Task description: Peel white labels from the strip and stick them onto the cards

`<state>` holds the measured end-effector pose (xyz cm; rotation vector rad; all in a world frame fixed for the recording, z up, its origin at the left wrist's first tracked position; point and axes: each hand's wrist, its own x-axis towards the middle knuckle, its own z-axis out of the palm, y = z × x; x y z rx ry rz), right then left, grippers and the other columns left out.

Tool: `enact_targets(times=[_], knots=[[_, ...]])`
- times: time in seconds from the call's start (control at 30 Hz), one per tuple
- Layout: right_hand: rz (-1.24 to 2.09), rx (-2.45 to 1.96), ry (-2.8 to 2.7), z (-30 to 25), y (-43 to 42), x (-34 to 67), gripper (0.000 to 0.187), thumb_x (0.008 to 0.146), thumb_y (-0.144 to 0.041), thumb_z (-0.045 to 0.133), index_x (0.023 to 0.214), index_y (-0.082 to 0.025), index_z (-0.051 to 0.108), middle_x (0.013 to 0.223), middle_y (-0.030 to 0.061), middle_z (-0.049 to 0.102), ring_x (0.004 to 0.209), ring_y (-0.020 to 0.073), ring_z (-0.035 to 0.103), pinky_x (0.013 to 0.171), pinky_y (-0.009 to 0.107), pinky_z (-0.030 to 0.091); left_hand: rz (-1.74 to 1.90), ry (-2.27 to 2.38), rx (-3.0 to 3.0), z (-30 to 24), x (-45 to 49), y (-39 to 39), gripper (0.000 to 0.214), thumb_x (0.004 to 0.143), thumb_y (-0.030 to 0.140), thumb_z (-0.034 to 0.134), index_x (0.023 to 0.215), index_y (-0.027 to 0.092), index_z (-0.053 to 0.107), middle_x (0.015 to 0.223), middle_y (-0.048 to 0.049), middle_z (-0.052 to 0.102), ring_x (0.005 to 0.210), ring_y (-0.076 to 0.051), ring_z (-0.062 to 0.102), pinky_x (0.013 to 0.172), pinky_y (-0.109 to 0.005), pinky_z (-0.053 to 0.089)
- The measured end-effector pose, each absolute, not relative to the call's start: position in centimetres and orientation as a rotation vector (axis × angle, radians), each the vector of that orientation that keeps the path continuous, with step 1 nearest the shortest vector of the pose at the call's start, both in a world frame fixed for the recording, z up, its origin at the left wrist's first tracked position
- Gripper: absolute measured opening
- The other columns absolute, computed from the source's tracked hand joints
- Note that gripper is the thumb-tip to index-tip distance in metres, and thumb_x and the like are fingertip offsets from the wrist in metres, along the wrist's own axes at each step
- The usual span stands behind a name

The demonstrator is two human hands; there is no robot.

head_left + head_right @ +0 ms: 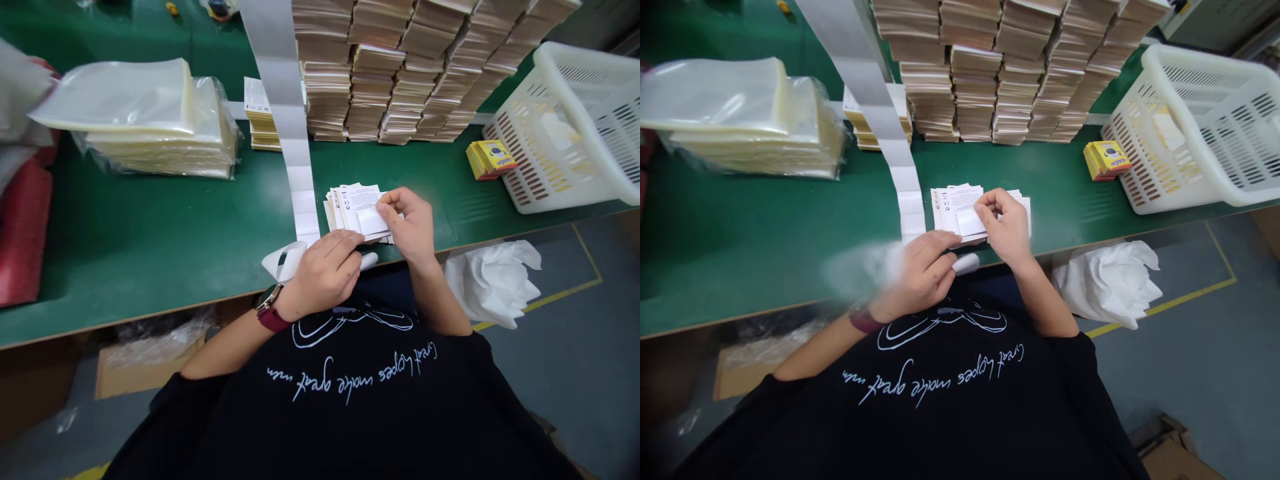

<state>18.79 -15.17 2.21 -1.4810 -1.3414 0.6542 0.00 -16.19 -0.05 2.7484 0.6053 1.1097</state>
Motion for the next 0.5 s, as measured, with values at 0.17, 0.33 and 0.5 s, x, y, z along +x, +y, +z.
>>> enact_targets(times=[0.17, 0.33, 0.5], knots=[[0.386, -1.584, -1.552, 2.1, -15.4, 18.2, 0.008, 0.083, -0.021, 0.054, 0.074, -0.022, 0.056, 0.070, -0.0025, 0.059, 0.069, 0.0135, 0.052, 0.074, 0.034, 0.040, 1.066, 0.609, 2.757, -0.2, 0.2, -16.1, 0.007, 0.082, 0.009, 0.053, 0.084, 0.012, 0.059, 0.117, -0.0175, 0.062, 0.105, -0.027, 0.059, 0.087, -0.045, 0.055], [0.157, -1.803, -1.662, 2.7, -16.0, 17.6, 0.015, 0.082, -0.031, 0.062, 0.093, -0.022, 0.058, 0.085, 0.0030, 0.060, 0.081, 0.0203, 0.054, 0.082, 0.040, 0.037, 1.055, 0.614, 2.761, -0.1, 0.3, -16.0, 0.009, 0.083, 0.009, 0.051, 0.082, 0.013, 0.059, 0.115, -0.0161, 0.065, 0.102, -0.026, 0.060, 0.084, -0.043, 0.054], [0.382, -1.836, -1.556, 2.5, -15.4, 19.4, 0.035, 0.069, -0.047, 0.075, 0.084, -0.021, 0.057, 0.080, 0.0002, 0.059, 0.068, 0.0143, 0.052, 0.064, 0.031, 0.039, 1.065, 0.602, 2.726, -0.4, 0.1, -15.9, 0.011, 0.083, 0.009, 0.051, 0.086, 0.013, 0.061, 0.118, -0.0150, 0.064, 0.111, -0.028, 0.059, 0.089, -0.047, 0.054]])
